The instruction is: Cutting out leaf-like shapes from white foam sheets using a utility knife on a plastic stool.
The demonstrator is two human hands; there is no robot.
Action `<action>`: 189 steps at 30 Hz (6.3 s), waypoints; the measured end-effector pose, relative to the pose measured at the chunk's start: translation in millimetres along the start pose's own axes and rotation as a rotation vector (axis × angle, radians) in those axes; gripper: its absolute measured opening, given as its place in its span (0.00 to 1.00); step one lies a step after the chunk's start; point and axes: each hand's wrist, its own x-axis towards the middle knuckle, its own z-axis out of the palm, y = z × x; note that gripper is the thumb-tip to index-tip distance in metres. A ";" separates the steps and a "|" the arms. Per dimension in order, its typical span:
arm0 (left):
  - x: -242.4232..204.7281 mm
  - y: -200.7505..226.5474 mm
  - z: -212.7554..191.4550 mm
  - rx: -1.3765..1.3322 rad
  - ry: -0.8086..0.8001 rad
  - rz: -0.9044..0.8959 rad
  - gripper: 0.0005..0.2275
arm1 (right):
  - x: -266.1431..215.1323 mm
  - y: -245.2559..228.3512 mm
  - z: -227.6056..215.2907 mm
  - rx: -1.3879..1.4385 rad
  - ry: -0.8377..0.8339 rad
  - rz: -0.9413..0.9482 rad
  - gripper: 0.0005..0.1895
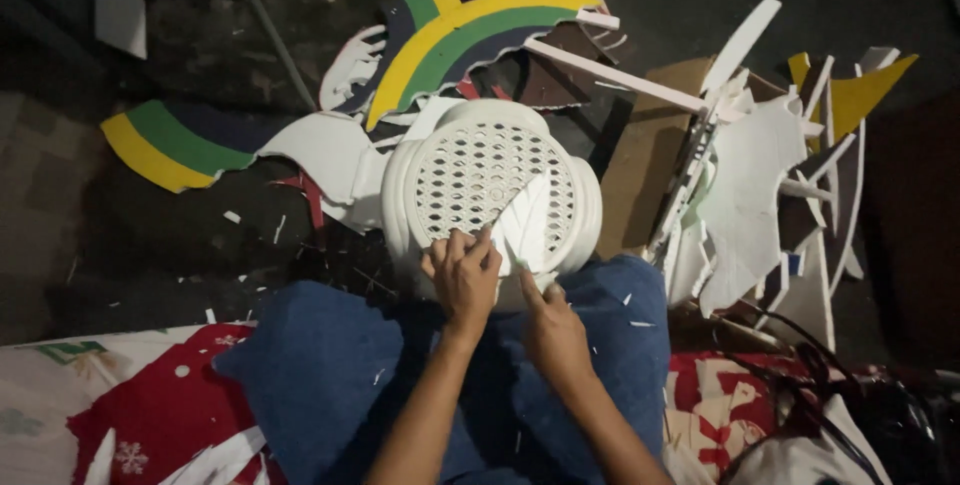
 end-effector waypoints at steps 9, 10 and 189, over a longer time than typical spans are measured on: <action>5.0 7.6 -13.9 0.020 -0.055 0.006 0.10 | -7.0 3.0 -14.8 0.082 0.135 -0.098 0.40; 2.9 7.4 -11.6 0.016 -0.061 0.005 0.10 | -1.8 8.3 -6.0 0.079 0.132 -0.092 0.40; 5.2 14.2 -16.5 -0.020 -0.028 -0.058 0.03 | 2.7 -38.5 -34.7 0.445 0.039 0.166 0.29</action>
